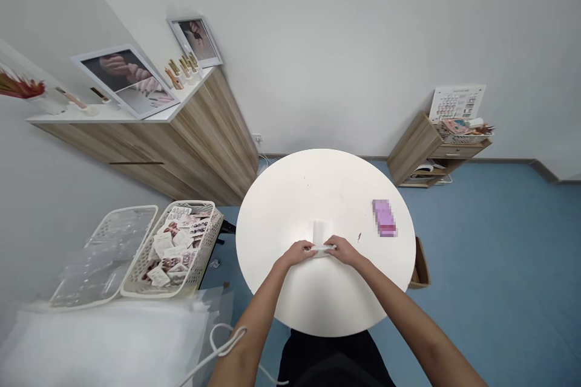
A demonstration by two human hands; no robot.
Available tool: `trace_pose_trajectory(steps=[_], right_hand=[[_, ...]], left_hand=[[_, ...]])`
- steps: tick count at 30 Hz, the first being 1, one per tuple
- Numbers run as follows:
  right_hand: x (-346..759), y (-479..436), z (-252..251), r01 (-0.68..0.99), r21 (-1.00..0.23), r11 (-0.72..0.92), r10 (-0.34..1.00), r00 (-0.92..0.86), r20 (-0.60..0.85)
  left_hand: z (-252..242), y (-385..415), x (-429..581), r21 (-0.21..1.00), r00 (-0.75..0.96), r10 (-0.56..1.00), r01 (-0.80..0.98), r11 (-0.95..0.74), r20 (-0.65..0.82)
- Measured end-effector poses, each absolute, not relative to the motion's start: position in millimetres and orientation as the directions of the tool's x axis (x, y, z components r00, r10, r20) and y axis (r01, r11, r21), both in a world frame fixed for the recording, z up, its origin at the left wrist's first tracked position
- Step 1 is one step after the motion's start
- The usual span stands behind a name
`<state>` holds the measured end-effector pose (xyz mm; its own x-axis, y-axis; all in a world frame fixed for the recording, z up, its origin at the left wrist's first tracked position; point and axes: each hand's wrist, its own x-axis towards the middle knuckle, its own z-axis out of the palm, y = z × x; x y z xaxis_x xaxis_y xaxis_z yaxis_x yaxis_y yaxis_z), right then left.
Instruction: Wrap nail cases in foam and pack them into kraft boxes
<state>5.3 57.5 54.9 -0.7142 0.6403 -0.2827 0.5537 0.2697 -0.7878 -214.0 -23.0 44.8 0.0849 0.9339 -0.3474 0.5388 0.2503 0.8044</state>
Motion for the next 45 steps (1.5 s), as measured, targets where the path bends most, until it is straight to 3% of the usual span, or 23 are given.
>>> trace_pose_trajectory(steps=[3, 7, 12, 16, 19, 25, 31, 35, 38, 45], right_hand=[[-9.1, 75.9, 47.3, 0.585, -0.776, 0.236, 0.735, -0.63, -0.252], [-21.6, 81.5, 34.2, 0.663, -0.707, 0.246, 0.812, -0.539, -0.224], [-21.5, 62.7, 28.4, 0.754, -0.599, 0.271, 0.893, -0.429, -0.135], [-14.4, 38.0, 31.5, 0.774, -0.552, 0.309, 0.926, -0.377, -0.011], [-5.1, 17.2, 28.2, 0.775, -0.546, 0.319, 0.928, -0.372, 0.014], [2.5, 14.1, 13.3, 0.722, -0.606, 0.333, 0.874, -0.477, -0.088], [6.2, 57.6, 13.9, 0.738, -0.576, 0.35, 0.814, -0.544, -0.202], [13.7, 70.0, 19.2, 0.705, -0.521, 0.481, 0.805, -0.59, -0.056], [7.9, 67.9, 27.6, 0.612, -0.52, 0.596, 0.747, -0.66, 0.081], [-71.4, 14.0, 59.3, 0.22, -0.585, 0.781, 0.378, -0.912, 0.16]], left_hand=[[38.6, -7.6, -207.4, 0.786, -0.11, 0.951, 0.539, 0.302, -0.29], [27.8, -13.9, -183.9, 0.748, -0.236, 0.957, 0.601, 0.28, -0.169], [9.3, -56.1, -158.0, 0.516, -0.032, 0.995, 0.856, -0.023, 0.097], [2.1, -79.2, -153.3, 0.331, 0.109, 0.99, 0.934, -0.132, 0.088], [1.3, -79.5, -148.3, 0.272, 0.127, 0.989, 0.951, -0.144, 0.076], [-3.3, -47.8, -125.6, 0.305, 0.02, 0.996, 0.951, -0.045, 0.084], [3.1, -14.2, -110.3, 0.365, -0.106, 0.994, 0.926, 0.092, 0.019], [20.3, -19.1, -112.7, 0.435, -0.195, 0.978, 0.889, 0.143, 0.077], [32.9, -49.3, -125.8, 0.486, -0.371, 0.918, 0.834, 0.262, 0.141], [75.6, -235.6, -194.9, 0.554, -0.815, 0.577, 0.502, 0.664, 0.046]])
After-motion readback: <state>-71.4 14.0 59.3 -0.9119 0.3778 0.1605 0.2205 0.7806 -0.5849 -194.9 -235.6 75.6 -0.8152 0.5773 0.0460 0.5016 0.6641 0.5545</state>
